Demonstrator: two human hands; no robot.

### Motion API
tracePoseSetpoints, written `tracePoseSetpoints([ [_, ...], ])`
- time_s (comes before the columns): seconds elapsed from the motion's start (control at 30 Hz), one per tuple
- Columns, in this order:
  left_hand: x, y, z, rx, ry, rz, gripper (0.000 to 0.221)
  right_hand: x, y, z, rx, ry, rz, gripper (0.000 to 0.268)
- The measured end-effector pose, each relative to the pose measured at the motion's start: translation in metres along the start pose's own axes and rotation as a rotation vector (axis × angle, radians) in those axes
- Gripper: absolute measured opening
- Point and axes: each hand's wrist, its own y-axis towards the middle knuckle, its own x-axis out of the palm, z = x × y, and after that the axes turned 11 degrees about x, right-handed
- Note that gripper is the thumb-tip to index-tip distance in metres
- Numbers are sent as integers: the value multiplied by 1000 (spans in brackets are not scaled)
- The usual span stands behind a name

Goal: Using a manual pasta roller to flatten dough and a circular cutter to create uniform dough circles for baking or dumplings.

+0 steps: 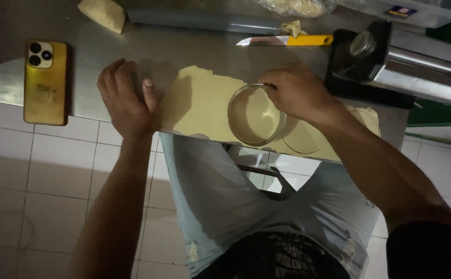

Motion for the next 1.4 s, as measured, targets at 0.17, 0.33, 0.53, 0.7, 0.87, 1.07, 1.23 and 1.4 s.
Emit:
tracePoseSetpoints([
  [0.17, -1, 1, 2, -43, -15, -18, 46, 2, 1, 0, 3, 52, -6, 19],
  [0.33, -2, 1, 1, -21, -10, -10, 45, 9, 0, 7, 14, -1, 10, 21],
  [0.53, -3, 1, 2, 10, -22, 30, 43, 49, -14, 15, -224, -288, 538, 62],
  [0.7, 3, -3, -2, 38, -17, 130, 46, 49, -50, -41, -418, -269, 602, 95],
  [0.87, 0, -1, 4, 6, -44, 78, 44, 64, -51, -48, -235, -316, 547, 74],
  [1.07, 1, -1, 8, -29, -50, 17, 50, 58, -43, -33, -357, -300, 509, 81],
  [1.23, 0, -5, 0, 14, -69, -45, 47, 60, -45, -29, -367, -232, 501, 78],
  [1.4, 6, -9, -4, 37, -26, -28, 49, 69, -46, -31, -381, -278, 638, 91],
])
